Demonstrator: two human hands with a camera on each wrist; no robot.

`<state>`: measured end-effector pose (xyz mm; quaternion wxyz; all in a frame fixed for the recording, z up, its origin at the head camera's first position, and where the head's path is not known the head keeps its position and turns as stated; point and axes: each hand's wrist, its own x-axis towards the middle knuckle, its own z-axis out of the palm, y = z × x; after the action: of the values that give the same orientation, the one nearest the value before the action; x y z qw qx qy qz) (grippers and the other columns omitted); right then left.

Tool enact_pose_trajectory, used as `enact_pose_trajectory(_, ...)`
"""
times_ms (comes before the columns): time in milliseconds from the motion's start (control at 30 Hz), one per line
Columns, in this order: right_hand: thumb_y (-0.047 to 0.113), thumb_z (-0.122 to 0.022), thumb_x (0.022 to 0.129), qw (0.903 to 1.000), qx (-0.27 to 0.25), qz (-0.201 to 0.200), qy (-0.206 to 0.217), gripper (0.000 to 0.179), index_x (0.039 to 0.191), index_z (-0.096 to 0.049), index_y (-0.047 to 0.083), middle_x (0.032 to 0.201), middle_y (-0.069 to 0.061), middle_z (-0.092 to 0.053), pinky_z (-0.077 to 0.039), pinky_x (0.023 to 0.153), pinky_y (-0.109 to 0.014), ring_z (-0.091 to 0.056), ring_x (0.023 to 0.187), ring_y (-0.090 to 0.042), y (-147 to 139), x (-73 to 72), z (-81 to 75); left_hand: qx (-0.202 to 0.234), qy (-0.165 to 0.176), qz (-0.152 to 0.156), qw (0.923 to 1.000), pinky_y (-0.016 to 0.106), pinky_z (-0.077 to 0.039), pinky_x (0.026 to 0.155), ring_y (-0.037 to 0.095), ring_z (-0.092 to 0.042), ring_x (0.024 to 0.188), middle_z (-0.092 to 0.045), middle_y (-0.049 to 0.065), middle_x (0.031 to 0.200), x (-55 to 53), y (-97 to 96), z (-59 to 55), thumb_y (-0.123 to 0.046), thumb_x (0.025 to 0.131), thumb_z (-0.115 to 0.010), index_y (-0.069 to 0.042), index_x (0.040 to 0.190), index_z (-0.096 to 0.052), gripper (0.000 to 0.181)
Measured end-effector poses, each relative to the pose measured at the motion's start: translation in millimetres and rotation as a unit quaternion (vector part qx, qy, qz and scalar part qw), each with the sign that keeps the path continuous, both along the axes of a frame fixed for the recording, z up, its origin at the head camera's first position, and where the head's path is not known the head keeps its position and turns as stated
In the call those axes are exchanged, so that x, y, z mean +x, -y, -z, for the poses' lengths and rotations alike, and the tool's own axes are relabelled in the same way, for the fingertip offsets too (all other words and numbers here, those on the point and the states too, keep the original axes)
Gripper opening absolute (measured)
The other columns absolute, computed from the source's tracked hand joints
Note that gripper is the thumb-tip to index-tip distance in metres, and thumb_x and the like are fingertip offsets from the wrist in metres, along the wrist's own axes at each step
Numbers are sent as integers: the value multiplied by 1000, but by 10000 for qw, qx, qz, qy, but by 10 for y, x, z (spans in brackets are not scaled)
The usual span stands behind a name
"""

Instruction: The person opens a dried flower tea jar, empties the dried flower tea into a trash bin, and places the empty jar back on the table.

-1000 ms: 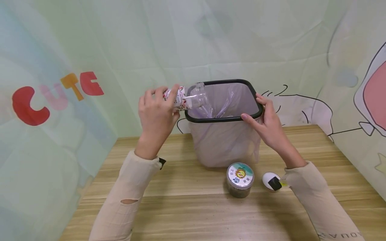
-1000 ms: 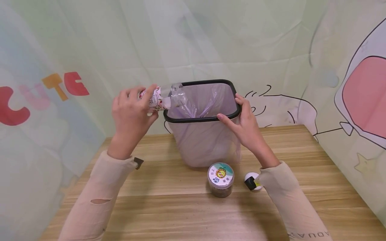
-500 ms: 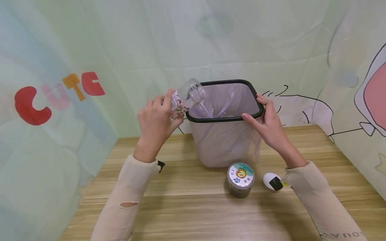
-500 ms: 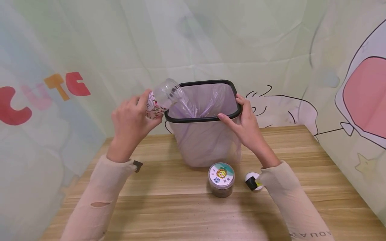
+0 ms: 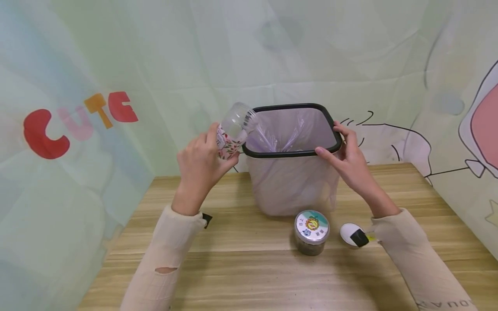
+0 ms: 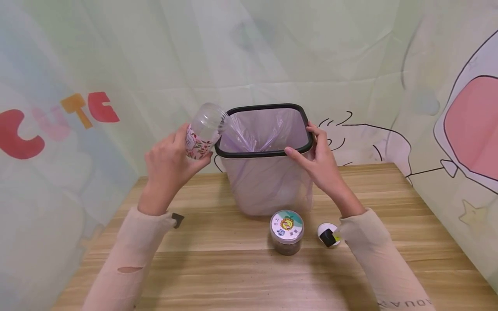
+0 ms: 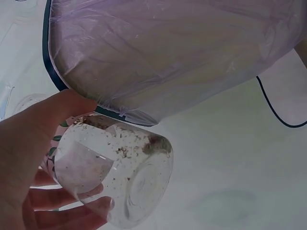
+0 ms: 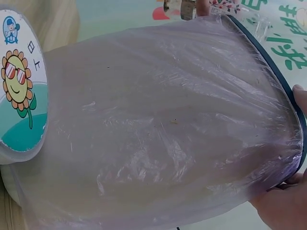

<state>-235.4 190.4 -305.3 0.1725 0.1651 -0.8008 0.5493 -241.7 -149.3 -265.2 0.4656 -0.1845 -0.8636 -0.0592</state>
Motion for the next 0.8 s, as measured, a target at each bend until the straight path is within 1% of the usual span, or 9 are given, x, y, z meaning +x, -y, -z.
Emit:
enact_pose_trajectory(133,24,-68,96,9996,-241,-129,97,77,153,-19,9,166,-1,-13,-39,94,-9,-39,136,-31,-23,16,2,118,73,47,9999,40,-44,38,28,-55,50,-64,13,73,26,23,34,-41,72,-82,0,122,-60,69)
enact_pose_trajectory(200,23,-69,96,9992,-345,-163,109,79,154,-17,9,165,-3,-14,-39,94,-9,-37,140,-31,-35,25,5,204,94,83,9997,41,-45,40,29,-57,52,-66,14,74,43,33,52,-42,72,-82,0,123,-60,69)
enact_pose_trajectory(267,21,-69,96,9987,-451,-212,102,80,155,-16,9,164,-6,-17,-38,97,-10,-33,143,-30,-51,31,14,328,125,137,9993,43,-47,42,31,-59,55,-67,14,78,64,43,71,-43,72,-83,0,123,-60,70)
enact_pose_trajectory(400,16,-69,95,9975,-637,-286,46,79,155,-18,8,159,-12,-26,-36,104,-15,-31,144,-30,-73,51,39,586,236,269,9976,45,-49,45,32,-62,60,-68,14,83,110,61,112,-45,71,-84,1,124,-59,74)
enact_pose_trajectory(500,13,-70,94,9966,-783,-258,38,78,153,-20,5,157,-15,-30,-33,108,-20,-29,146,-29,-90,73,61,731,340,347,9961,45,-49,45,32,-62,60,-68,14,84,146,74,145,-47,71,-84,1,126,-57,78)
enact_pose_trajectory(633,12,-70,94,9958,-897,-165,18,75,151,-24,1,156,-18,-30,-33,108,-22,-28,146,-29,-117,112,94,823,405,443,9948,44,-48,44,31,-62,58,-67,14,82,188,92,197,-48,72,-84,2,124,-56,78)
enact_pose_trajectory(800,10,-69,94,9959,-900,-60,-19,69,148,-29,-3,153,-21,-35,-37,105,-21,-33,144,-31,-157,177,135,949,423,524,9932,43,-47,43,30,-60,57,-65,14,80,259,98,261,-47,71,-83,4,119,-57,75)
